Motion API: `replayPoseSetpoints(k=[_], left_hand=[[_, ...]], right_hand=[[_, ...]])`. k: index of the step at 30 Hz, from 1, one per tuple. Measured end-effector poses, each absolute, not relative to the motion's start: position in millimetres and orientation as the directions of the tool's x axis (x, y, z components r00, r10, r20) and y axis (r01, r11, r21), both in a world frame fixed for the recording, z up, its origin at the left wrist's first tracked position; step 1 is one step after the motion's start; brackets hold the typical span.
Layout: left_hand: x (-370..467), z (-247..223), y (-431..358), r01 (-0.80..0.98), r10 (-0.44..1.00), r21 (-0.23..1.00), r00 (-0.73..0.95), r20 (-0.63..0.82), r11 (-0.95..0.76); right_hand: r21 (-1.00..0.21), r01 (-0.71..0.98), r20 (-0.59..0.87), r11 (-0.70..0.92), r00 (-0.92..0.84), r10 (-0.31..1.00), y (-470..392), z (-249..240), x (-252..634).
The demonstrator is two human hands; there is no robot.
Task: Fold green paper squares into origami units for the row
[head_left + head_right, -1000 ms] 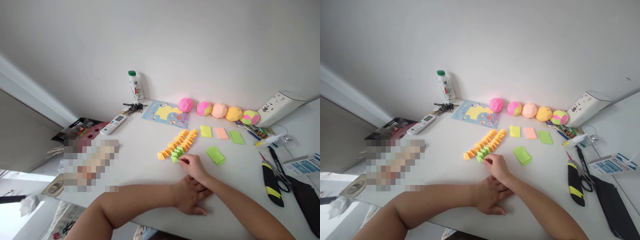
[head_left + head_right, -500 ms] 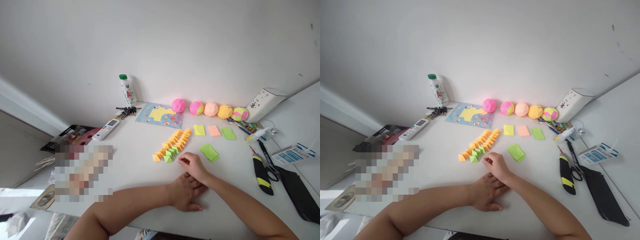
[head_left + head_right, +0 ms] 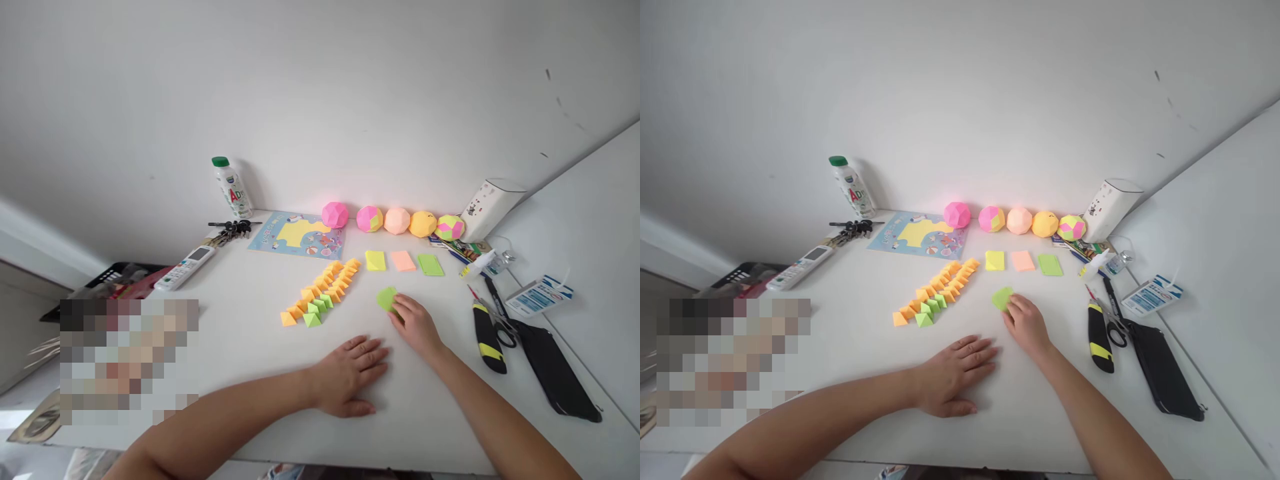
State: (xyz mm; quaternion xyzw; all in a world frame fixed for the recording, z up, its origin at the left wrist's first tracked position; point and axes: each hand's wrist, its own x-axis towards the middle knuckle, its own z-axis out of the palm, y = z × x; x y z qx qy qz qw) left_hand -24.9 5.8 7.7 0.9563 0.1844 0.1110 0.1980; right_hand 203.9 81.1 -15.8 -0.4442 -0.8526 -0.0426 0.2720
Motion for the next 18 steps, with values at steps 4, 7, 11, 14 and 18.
replayPoseSetpoints(k=[4,7,11,14,18], left_hand=[[-24,8,7,0.302,0.416,0.484,0.898,0.146,-0.821],[-25,7,8,0.243,0.467,0.64,0.86,0.206,-0.729],[-27,5,12,0.07,0.703,0.968,0.701,0.123,-0.239],[-23,4,14,-0.201,0.836,0.953,0.542,-0.083,0.225],[-9,6,10,-0.541,0.793,0.659,0.591,-0.144,0.523]], right_hand=[[-0.175,0.751,0.538,0.637,-0.469,0.701,77,-15,204],[-0.241,0.731,0.562,0.639,-0.431,0.706,79,-17,207],[-0.332,0.709,0.627,0.622,-0.327,0.707,78,-10,209],[-0.308,0.716,0.694,0.627,-0.281,0.663,66,4,202],[-0.216,0.619,0.663,0.755,-0.475,0.579,33,18,178]])
